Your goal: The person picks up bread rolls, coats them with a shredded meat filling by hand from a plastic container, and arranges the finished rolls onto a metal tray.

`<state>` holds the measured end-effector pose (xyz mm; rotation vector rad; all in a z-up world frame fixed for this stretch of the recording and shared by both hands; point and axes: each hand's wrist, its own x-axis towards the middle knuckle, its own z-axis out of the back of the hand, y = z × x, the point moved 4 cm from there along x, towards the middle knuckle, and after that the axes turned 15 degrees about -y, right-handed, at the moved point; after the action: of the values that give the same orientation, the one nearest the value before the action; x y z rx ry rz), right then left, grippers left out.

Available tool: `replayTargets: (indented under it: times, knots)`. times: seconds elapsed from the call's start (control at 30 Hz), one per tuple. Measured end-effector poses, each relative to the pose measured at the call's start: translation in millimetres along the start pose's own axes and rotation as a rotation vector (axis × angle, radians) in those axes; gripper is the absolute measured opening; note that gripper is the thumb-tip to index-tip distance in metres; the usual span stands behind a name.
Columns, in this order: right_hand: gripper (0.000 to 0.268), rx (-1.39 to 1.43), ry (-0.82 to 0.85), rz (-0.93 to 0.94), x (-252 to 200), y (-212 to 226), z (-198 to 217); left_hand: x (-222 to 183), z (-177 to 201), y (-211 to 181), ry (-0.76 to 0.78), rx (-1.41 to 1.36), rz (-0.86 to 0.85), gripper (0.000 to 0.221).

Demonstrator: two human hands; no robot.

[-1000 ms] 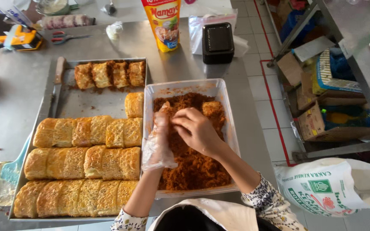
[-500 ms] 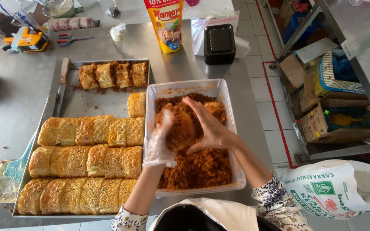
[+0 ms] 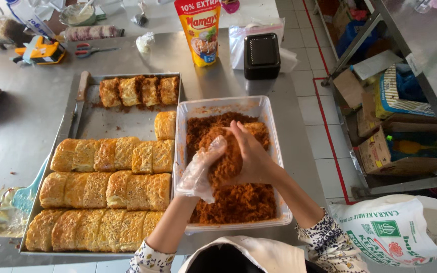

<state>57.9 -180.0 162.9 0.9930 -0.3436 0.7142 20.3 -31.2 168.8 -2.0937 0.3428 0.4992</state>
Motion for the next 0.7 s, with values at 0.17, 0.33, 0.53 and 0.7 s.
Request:
replayTargets:
  times: [0.17,0.33,0.53,0.7]
  knots:
    - [0.16,0.427,-0.221,-0.213,-0.2,-8.5,7.9,6.5,5.6,0.7,-0.109,0.195,0.13,0.08]
    - [0.163,0.141,-0.18,-0.292,-14.3,-4.6,20.1,-22.7,16.4,-12.4,-0.127,1.096,-0.47,0.041]
    - [0.161,-0.183,-0.03,-0.163,-4.6,6.0,-8.5,-28.6,4.6,-10.7,0.049,1.1,-0.512,0.05]
    - [0.157,-0.276,0.107,-0.066,16.5,19.9,-23.1,-9.0,13.0,-12.7,0.253,1.868,-0.686,0.103]
